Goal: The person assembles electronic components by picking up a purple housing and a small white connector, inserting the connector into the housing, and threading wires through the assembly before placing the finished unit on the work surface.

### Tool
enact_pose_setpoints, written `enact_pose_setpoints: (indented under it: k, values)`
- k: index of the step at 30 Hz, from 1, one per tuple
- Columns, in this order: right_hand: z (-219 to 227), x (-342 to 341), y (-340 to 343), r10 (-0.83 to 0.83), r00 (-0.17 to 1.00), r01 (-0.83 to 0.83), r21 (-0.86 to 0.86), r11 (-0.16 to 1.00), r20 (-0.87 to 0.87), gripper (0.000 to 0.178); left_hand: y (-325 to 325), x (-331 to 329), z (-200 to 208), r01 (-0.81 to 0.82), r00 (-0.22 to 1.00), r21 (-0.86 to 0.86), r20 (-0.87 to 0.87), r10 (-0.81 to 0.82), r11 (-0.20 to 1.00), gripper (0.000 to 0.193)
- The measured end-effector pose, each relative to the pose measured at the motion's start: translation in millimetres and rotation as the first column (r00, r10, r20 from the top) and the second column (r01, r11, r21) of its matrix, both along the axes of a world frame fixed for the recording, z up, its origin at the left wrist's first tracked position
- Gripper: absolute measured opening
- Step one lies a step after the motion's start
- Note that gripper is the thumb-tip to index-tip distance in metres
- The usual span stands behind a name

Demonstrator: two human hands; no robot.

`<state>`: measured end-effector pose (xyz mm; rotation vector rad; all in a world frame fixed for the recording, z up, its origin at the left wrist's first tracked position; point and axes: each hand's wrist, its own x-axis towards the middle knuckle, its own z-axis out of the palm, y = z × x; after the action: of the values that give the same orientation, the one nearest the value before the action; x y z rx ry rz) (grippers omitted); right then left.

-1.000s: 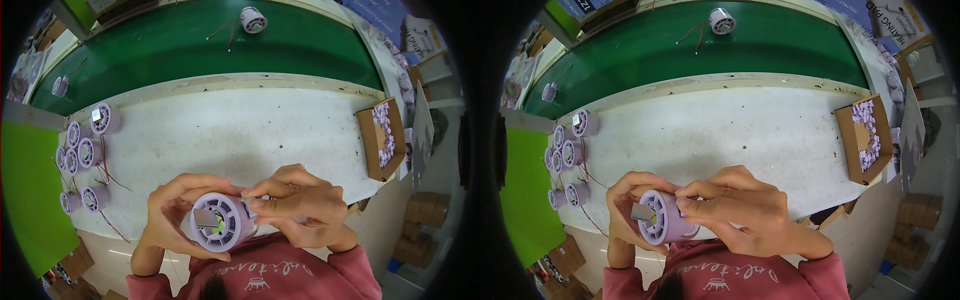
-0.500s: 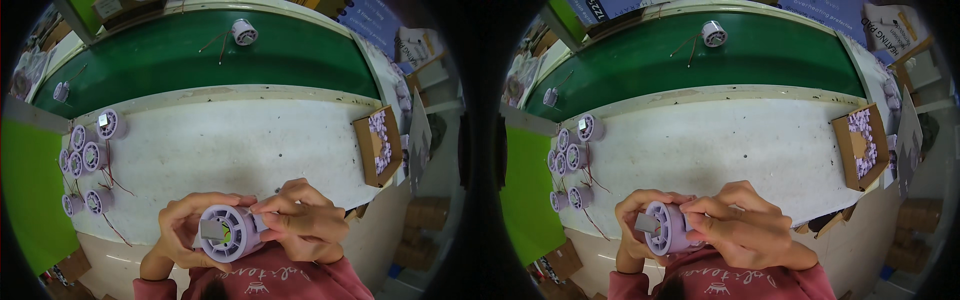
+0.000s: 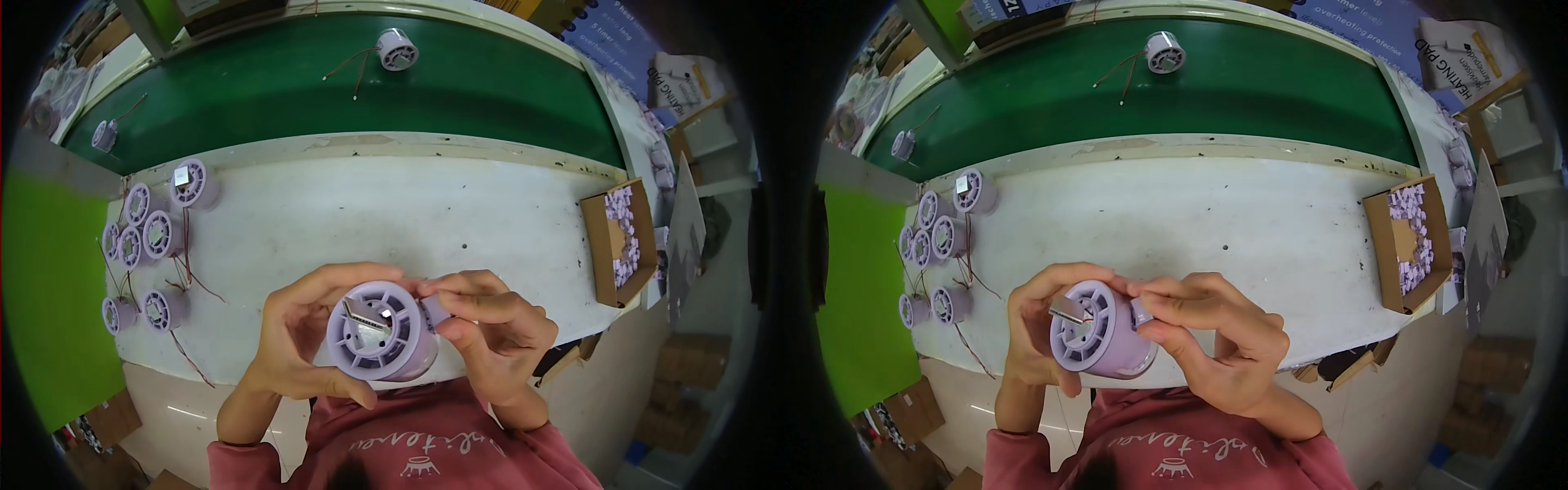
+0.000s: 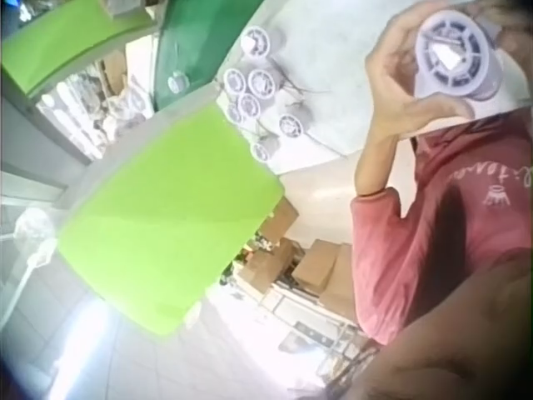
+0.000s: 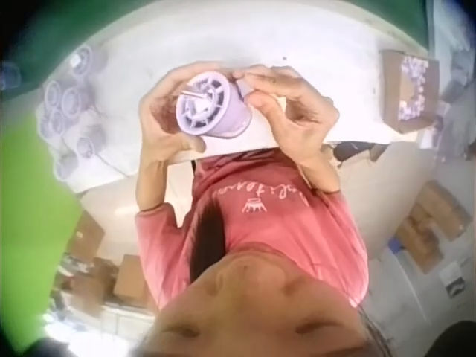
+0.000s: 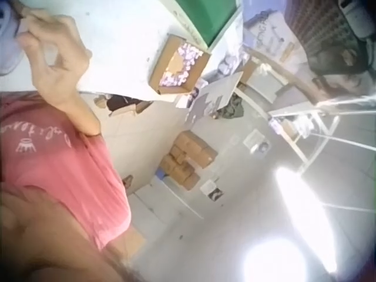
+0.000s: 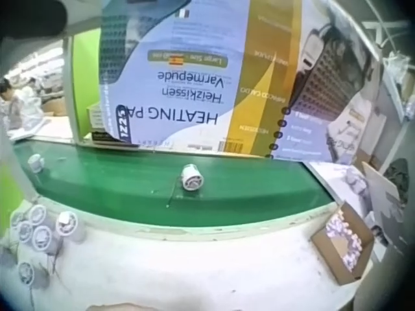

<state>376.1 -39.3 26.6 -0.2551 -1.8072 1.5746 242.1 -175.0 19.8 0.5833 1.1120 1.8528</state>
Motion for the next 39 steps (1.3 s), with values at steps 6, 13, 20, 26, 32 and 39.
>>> enact_pose_setpoints:
  k: [6, 13, 20, 26, 32, 39]
  values:
    - [5.9, 2.5, -6.3, -0.011, 1.000, 0.010, -0.040, 0.999, -0.017, 0.022, -15.4, -1.1, -10.9, 0.141, 0.984, 0.044, 0.107, -0.145, 0.989, 0.101]
    - [16.6, 5.1, -5.3, -0.009, 1.000, 0.011, 0.114, 0.993, -0.013, 0.028, -10.9, 15.2, -13.1, -0.007, 0.998, 0.144, -0.062, 0.017, 0.990, 0.103]
    - [17.6, 7.9, -2.6, -0.022, 1.000, 0.023, 0.168, 0.986, -0.005, 0.031, -10.9, 18.2, -10.5, -0.030, 0.997, 0.124, -0.068, 0.039, 0.992, 0.103]
    - [6.3, 7.7, 0.5, -0.017, 0.999, 0.024, 0.188, 0.982, -0.041, 0.031, -7.6, 16.5, -8.7, -0.037, 0.993, 0.023, -0.114, 0.039, 0.999, 0.098]
    - [-1.9, 8.8, 0.6, 0.003, 1.000, -0.003, -0.043, 0.999, 0.002, 0.022, -1.5, 18.0, -12.7, -0.071, 0.995, 0.045, -0.063, 0.073, 0.996, 0.096]
    - [-13.9, -3.6, -14.9, -0.018, 0.997, 0.027, -0.109, 0.994, 0.078, 0.025, -2.7, 7.1, -10.4, -0.179, 0.979, -0.042, 0.088, 0.182, 0.983, 0.102]
